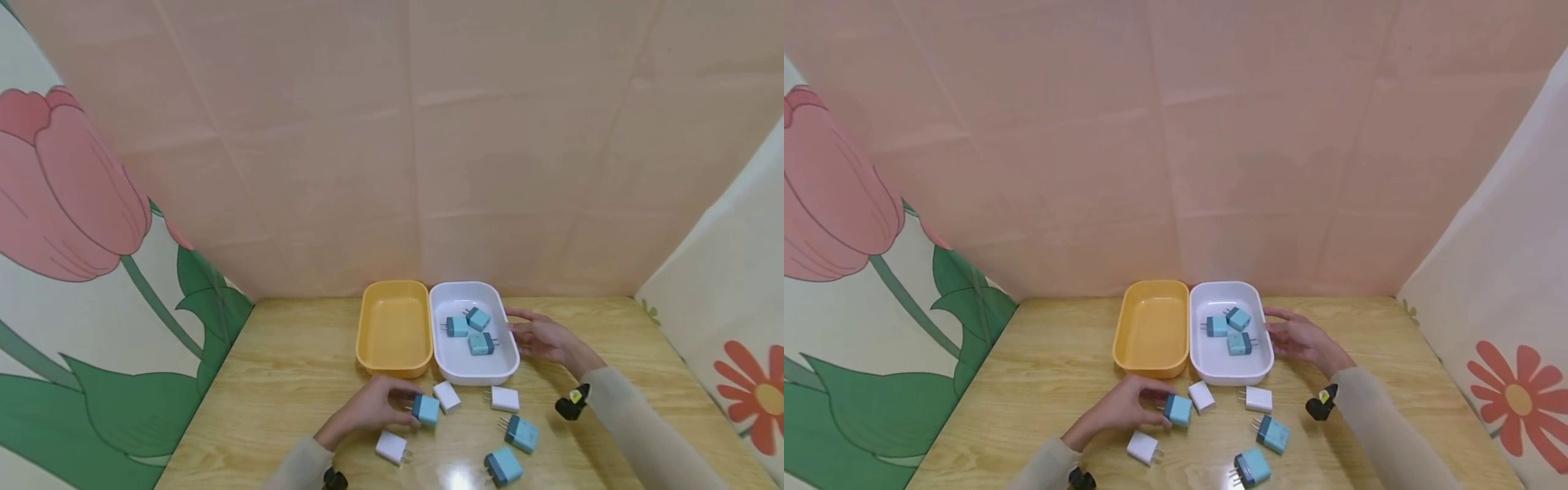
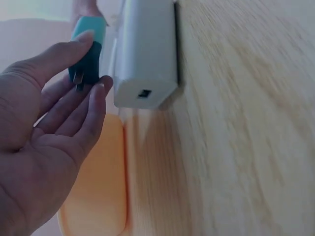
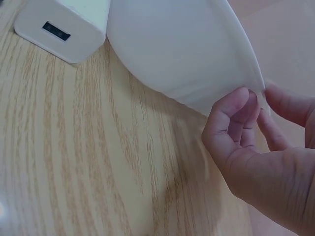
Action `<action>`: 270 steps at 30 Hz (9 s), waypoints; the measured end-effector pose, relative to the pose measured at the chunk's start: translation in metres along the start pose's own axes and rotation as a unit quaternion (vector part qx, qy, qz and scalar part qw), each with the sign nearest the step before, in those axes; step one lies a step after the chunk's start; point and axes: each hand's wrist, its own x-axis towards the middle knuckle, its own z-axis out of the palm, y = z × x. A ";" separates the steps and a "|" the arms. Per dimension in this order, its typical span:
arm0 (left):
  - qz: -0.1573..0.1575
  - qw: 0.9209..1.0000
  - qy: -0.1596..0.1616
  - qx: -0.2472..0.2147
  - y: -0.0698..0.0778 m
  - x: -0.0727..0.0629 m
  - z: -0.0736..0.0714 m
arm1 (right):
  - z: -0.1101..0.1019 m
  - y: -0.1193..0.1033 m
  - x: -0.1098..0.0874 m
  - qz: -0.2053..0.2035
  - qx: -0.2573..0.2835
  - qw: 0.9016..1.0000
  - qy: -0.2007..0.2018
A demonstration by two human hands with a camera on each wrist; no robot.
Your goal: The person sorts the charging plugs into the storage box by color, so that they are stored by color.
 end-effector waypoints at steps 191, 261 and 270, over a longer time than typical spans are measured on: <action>-0.004 0.984 0.158 0.084 0.074 0.164 -0.058 | 0.004 -0.004 -0.002 0.007 0.021 1.000 0.009; -0.058 0.982 0.167 0.071 0.074 0.189 -0.036 | 0.004 -0.001 -0.003 -0.001 0.012 1.000 0.015; -0.017 0.987 0.143 0.069 0.078 0.178 -0.045 | 0.005 -0.003 -0.005 -0.001 0.010 1.000 0.009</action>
